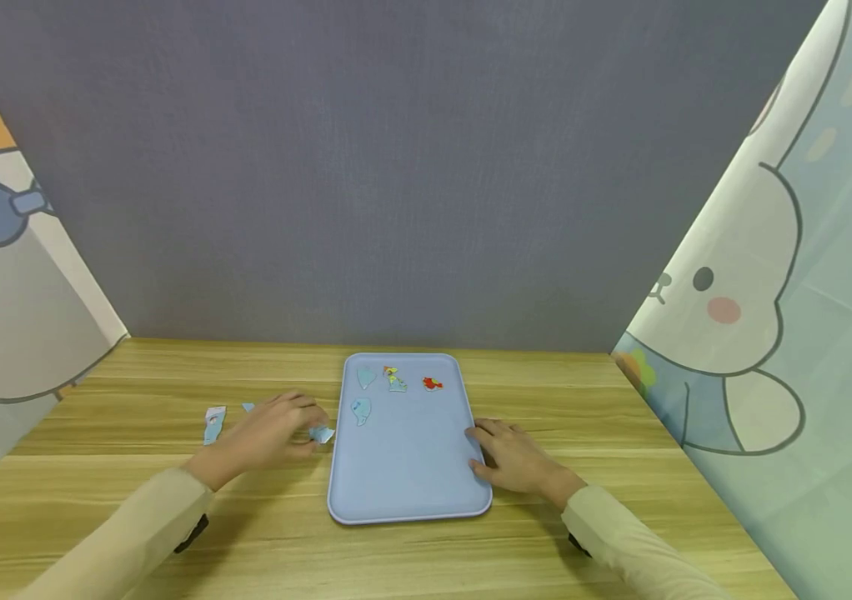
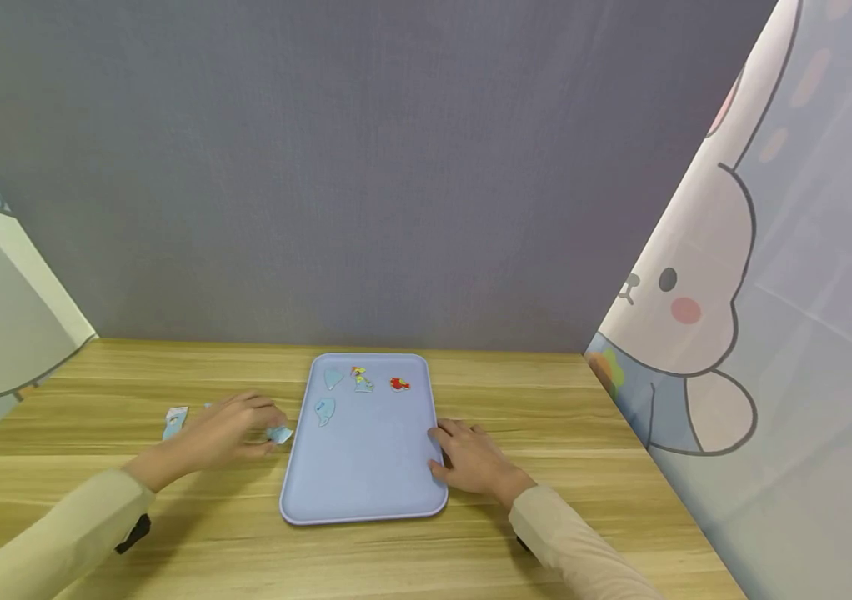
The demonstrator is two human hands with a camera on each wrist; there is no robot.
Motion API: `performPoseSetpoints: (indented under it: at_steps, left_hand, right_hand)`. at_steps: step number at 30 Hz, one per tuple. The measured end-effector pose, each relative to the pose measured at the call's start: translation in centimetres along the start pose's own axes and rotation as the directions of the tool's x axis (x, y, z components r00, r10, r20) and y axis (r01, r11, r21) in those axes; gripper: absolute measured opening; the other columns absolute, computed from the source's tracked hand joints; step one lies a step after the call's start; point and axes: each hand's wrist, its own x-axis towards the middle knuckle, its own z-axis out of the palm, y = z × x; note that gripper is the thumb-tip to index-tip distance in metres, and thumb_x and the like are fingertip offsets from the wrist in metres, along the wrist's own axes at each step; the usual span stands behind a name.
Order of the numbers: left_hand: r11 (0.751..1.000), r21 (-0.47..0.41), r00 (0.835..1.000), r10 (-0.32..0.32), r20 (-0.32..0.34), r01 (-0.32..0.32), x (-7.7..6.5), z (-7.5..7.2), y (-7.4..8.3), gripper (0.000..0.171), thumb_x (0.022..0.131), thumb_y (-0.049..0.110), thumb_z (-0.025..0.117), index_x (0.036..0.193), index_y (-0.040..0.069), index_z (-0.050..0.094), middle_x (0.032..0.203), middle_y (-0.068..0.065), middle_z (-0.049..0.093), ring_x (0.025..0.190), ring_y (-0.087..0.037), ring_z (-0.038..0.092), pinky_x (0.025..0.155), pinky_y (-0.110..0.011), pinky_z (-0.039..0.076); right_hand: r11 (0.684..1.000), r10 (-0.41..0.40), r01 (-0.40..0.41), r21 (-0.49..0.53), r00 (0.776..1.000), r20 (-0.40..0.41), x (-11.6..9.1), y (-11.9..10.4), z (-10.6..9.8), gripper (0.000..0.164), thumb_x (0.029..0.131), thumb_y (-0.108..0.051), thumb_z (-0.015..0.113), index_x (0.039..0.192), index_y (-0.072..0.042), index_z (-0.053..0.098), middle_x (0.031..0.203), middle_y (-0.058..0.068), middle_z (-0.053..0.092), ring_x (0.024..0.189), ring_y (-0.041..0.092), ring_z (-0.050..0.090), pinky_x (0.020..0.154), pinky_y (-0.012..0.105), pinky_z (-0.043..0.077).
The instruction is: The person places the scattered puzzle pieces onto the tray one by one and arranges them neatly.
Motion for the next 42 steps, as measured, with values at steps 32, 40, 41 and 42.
performPoseSetpoints:
  at_steps: [32,40,41,42]
  left_hand:
    - [0.999,0.043,1.0,-0.002,0.02,0.001,6.3,3.8,2.2,0.023,0.074,0.03,0.072,0.092,0.018,0.066,0.085,0.008,0.061,0.082,-0.012,0.051,0.079,-0.035,0.047]
    - [1.0,0.026,0.999,-0.015,0.051,0.014,8.0,4.3,2.9,0.025,0.073,0.028,0.072,0.093,0.015,0.066,0.083,0.006,0.061,0.081,-0.014,0.049,0.073,-0.035,0.045]
    - [1.0,0.021,0.998,-0.021,0.055,0.019,8.2,4.3,3.0,0.025,0.073,0.027,0.072,0.093,0.015,0.067,0.084,0.005,0.061,0.082,-0.015,0.05,0.074,-0.037,0.045]
    - [0.999,0.022,0.998,-0.026,0.055,0.025,8.4,4.4,3.0,0.025,0.073,0.028,0.072,0.093,0.015,0.067,0.085,0.006,0.061,0.083,-0.015,0.05,0.075,-0.038,0.045]
  right_hand:
    - [1.0,0.002,-0.002,-0.005,1.0,0.0,0.0,-0.1,-0.1,0.049,0.089,-0.037,0.053,0.128,-0.009,0.05,0.135,0.014,0.046,0.124,0.031,0.044,0.095,0.056,0.039]
    - [1.0,0.0,0.0,-0.003,1.0,-0.003,0.0,-0.2,-0.2,0.048,0.089,-0.036,0.053,0.128,-0.008,0.05,0.135,0.014,0.046,0.124,0.032,0.044,0.095,0.056,0.039]
    - [1.0,-0.002,0.002,-0.004,1.0,-0.005,0.0,-0.2,-0.2,0.048,0.089,-0.036,0.053,0.128,-0.008,0.05,0.135,0.014,0.046,0.124,0.032,0.044,0.095,0.056,0.039]
    - [1.0,-0.002,0.002,-0.005,1.0,-0.007,0.0,-0.2,-0.2,0.048,0.089,-0.036,0.053,0.128,-0.008,0.05,0.135,0.014,0.046,0.124,0.031,0.044,0.094,0.056,0.039]
